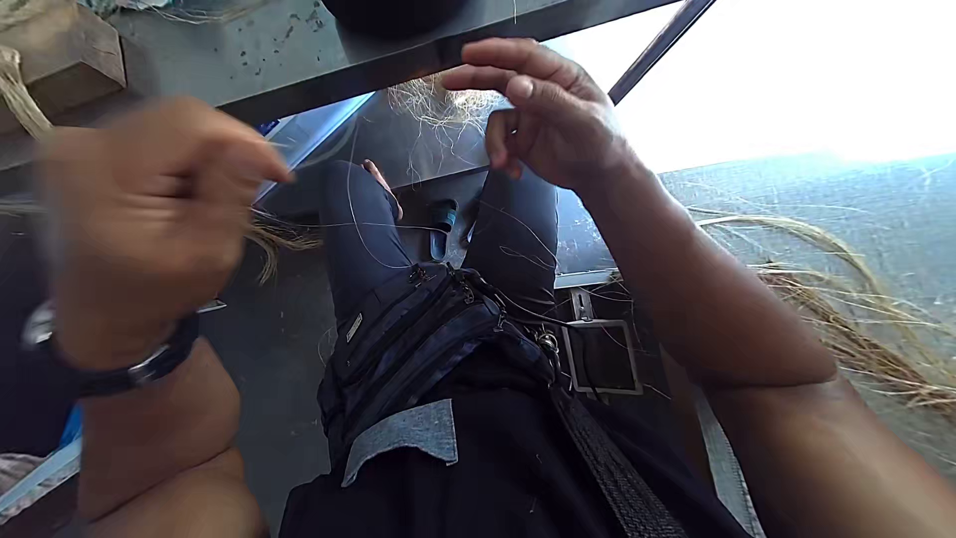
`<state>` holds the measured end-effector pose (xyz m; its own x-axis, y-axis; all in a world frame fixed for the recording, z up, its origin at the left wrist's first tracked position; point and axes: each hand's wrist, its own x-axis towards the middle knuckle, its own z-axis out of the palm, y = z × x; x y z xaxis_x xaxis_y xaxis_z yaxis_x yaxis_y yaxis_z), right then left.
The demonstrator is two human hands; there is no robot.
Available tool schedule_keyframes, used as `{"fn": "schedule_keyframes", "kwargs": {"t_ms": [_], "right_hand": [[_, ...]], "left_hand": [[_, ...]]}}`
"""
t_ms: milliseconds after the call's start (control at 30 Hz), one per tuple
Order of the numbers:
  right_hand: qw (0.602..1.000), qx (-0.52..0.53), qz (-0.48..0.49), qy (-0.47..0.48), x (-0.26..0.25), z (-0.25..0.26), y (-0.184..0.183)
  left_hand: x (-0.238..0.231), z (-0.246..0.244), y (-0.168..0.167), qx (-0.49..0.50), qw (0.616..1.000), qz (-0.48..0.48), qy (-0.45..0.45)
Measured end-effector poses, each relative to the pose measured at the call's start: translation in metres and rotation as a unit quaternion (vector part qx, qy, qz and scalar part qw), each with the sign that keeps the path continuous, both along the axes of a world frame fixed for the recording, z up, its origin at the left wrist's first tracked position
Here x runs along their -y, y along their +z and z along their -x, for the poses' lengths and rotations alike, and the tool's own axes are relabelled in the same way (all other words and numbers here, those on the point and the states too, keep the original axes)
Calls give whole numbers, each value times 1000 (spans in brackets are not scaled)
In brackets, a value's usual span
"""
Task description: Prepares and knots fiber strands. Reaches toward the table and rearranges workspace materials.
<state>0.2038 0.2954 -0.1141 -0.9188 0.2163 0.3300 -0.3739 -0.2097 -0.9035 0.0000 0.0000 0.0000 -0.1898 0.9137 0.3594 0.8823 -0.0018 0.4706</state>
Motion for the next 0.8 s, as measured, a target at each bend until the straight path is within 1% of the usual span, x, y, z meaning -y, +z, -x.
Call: {"fn": "schedule_keyframes", "kwargs": {"t_ms": [33, 100, 233, 333, 433, 500, 567, 633, 733, 800], "right_hand": [[1000, 0, -12, 20, 8, 2, 4], [998, 8, -28, 55, 22, 5, 9], [993, 15, -54, 105, 48, 6, 14], [988, -17, -77, 129, 63, 3, 21], [987, -17, -98, 127, 68, -3, 27], [987, 3, -118, 111, 62, -3, 27], [987, 24, -132, 88, 52, -1, 23], [990, 38, -123, 65, 40, 0, 17], [992, 51, -95, 62, 25, 2, 6], [991, 74, -92, 70, 20, 2, 2]], "left_hand": [[-15, -10, -3, -37, 999, 27, -25], [-38, -19, -12, -47, 995, 62, -61], [-63, -28, -21, 24, 989, 72, -126], [-75, -41, -18, 86, 977, 66, -185], [-83, -47, -10, 111, 967, 55, -224], [-85, -45, -1, 88, 973, 40, -211], [-82, -34, 7, 61, 982, 25, -178], [-77, -17, 8, 57, 989, 8, -139], [-67, 7, 0, 94, 991, 3, -94], [-62, 14, -10, 103, 992, 16, -74]]}}
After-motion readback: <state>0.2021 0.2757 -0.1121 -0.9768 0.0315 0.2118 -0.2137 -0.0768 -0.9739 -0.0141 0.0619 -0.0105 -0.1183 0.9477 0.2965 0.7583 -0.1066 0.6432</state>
